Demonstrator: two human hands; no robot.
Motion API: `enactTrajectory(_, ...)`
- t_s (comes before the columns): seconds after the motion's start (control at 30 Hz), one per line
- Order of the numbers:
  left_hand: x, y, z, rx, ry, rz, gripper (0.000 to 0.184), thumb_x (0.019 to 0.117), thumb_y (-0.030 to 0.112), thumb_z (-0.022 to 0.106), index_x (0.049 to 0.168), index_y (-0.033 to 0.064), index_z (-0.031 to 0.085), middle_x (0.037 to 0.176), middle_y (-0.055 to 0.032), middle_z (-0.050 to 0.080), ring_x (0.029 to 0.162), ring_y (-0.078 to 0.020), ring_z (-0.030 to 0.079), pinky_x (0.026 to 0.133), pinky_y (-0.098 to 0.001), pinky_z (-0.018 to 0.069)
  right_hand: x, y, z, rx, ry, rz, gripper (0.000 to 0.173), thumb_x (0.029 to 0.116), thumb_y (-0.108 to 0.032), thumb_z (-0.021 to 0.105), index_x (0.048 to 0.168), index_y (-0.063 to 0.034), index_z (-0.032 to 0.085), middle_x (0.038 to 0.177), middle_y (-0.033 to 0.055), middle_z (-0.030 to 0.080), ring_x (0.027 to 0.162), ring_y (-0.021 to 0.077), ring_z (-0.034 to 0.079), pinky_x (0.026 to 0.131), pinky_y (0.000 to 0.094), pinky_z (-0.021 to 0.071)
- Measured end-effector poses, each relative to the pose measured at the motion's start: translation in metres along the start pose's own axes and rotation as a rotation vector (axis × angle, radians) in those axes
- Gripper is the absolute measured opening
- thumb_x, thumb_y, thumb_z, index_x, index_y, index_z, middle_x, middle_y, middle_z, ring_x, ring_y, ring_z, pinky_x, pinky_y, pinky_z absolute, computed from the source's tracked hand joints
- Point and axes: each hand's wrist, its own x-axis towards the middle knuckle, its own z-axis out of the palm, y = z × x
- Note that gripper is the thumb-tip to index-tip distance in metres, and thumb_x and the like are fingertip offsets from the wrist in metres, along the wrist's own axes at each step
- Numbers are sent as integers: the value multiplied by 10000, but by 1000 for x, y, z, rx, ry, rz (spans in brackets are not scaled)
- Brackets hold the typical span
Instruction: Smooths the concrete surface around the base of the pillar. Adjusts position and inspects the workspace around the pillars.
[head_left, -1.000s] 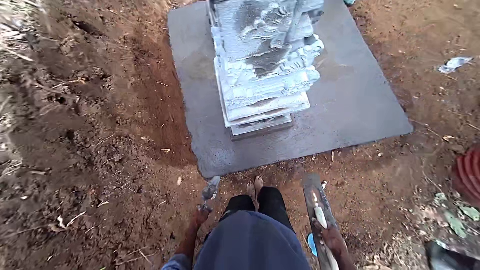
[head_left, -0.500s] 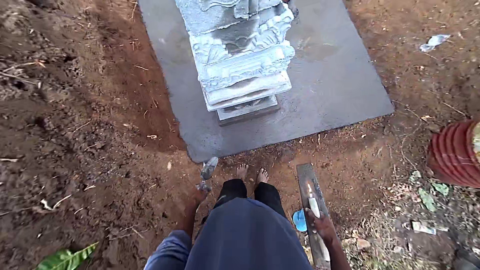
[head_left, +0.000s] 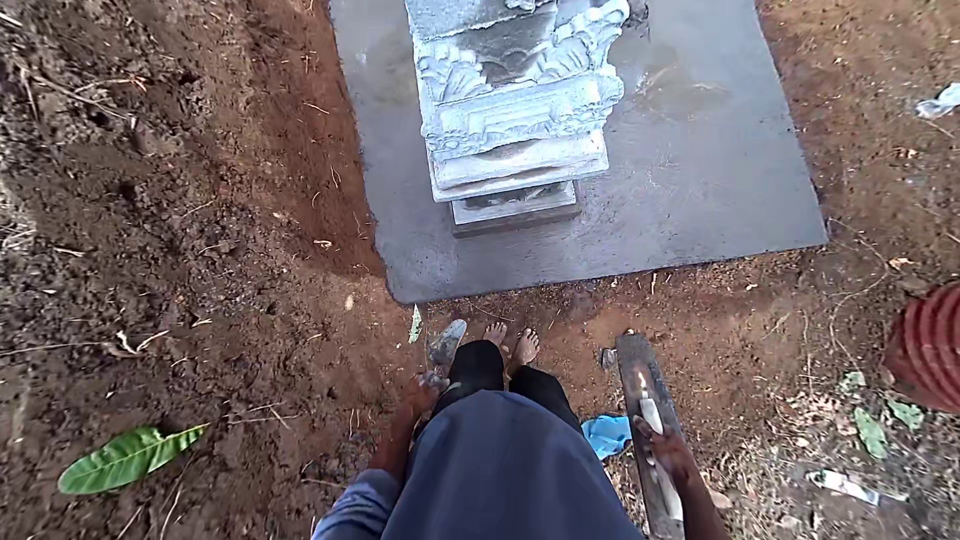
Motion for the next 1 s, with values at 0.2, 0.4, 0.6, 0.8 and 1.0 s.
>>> enactTrajectory(0.2, 9, -38, -20, -11, -67, -97, 443, 1032, 237, 605, 1353, -66, 574, 1326, -302, 604, 1258, -413, 577, 1098, -537, 424, -24, -55, 8, 28, 85, -145, 536, 1047, -432, 590, 1289, 46, 604, 1030, 258, 684, 840, 354, 689, 804, 561, 564)
enactTrajectory(0.4, 30, -74, -49, -254, 44, -90, 361, 1048, 139, 569, 1323, -94, 570, 1200, -292, 645, 1049, -348, 650, 951, -484, 522, -36, -64, 41, 35, 90, -104, 574, 1025, -489, 603, 1316, 5, 623, 1135, 267, 693, 991, 393, 700, 910, 597, 544)
enactTrajectory(0.6, 37, -67, -78, -236, 76, -40, 336, 1050, 153, 577, 1283, -88, 596, 1135, -266, 666, 945, -297, 659, 879, -457, 544, -26, -15, 85, 1, -17, 33, 623, 1012, -541, 584, 1311, 3, 634, 1239, 267, 677, 1151, 410, 668, 1014, 606, 507)
enactTrajectory(0.8, 50, -37, -88, -114, 59, 9, 350, 1053, 204, 587, 1265, -74, 614, 1085, -251, 689, 921, -303, 678, 860, -473, 554, -39, 6, 110, 71, -57, 140, 606, 1023, -517, 578, 1328, 5, 626, 1275, 259, 668, 1186, 396, 660, 1031, 582, 504)
enactTrajectory(1.0, 66, -21, -91, -50, 37, 69, 355, 1044, 230, 601, 1246, -61, 620, 1073, -241, 684, 918, -310, 672, 856, -487, 547, -33, -3, 110, 147, -15, 96, 581, 1026, -507, 584, 1298, 5, 634, 1182, 254, 693, 1059, 380, 702, 960, 562, 543)
